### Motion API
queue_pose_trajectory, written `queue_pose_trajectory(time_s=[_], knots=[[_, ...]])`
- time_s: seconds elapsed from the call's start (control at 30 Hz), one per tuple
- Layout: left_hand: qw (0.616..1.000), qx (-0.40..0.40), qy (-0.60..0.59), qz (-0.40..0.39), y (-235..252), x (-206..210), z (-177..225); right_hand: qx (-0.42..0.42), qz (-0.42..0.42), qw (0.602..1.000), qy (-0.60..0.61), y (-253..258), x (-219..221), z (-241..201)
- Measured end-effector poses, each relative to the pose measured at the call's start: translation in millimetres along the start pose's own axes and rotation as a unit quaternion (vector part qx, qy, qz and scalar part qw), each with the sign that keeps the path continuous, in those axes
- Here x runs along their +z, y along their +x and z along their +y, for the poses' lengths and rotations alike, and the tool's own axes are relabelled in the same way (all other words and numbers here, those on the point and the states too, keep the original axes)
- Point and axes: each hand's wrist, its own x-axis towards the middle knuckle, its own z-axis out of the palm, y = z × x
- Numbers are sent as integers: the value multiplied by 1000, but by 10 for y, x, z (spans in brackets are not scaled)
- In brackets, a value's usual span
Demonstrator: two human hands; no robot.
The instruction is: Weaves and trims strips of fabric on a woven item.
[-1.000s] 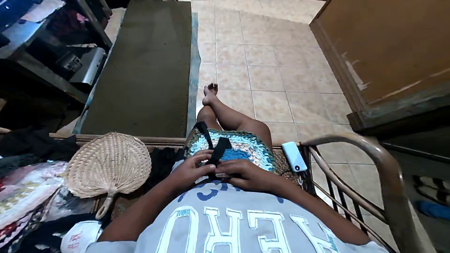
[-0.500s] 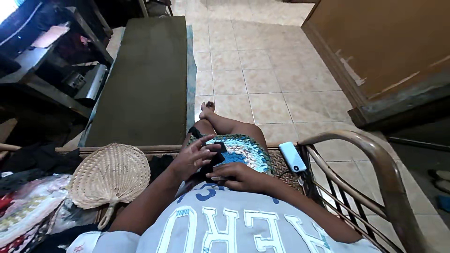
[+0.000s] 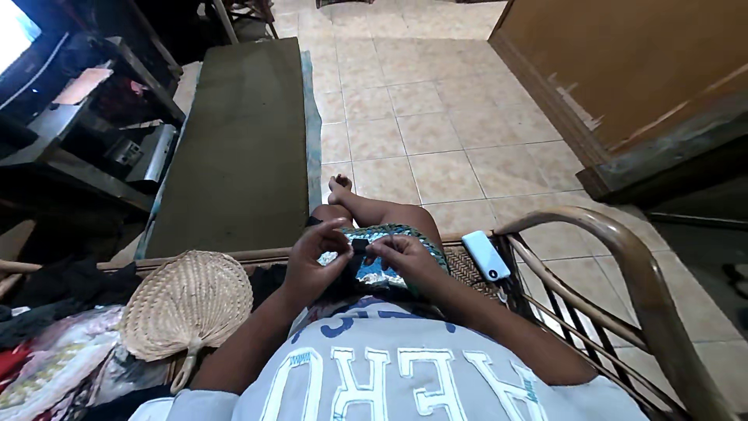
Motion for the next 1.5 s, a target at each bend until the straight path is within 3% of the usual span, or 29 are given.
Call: queue_pose_trajectory(time_s=[0.1,0.23,0.37,0.43,0.53,0.63,0.73,0.87,1.0,1.1,1.23,1.4,1.5], knots=[[986,103,121,-46,-64,143,-38,81,-63,994,23,32,20,-102],[927,230,286,-82,-146,248,-137,135,-4,986,100,56,117,-116],[929,272,243,-60,-279,282,-263,117,51,980,152,55,131,-90],[955,223,196,0,-346,258,-279,107,47,978,175,46,113,-78],[993,69,89,42,-293,161,-255,110,-3,978,175,12,111,-128],[996,40,52,-64,-135,-10,-246,104,-91,979,147,5,113,-142],[982,54,38,-178,5,-121,-202,84,-113,977,159,17,108,-89],[977,27,9,-210,105,-177,-226,76,-123,977,155,32,96,-68],[983,-6,-9,-185,190,-173,-161,74,-63,988,121,45,128,-117],[987,-114,11,-110,276,-163,72,-2,4,998,59,56,152,-151],[968,-225,-62,-89,360,-132,224,-69,4,998,5,133,139,-136],[932,-342,-110,-37,326,-94,145,-41,61,997,34,128,177,-119],[933,-335,-120,-46,208,-81,74,-24,74,996,44,107,158,-85]])
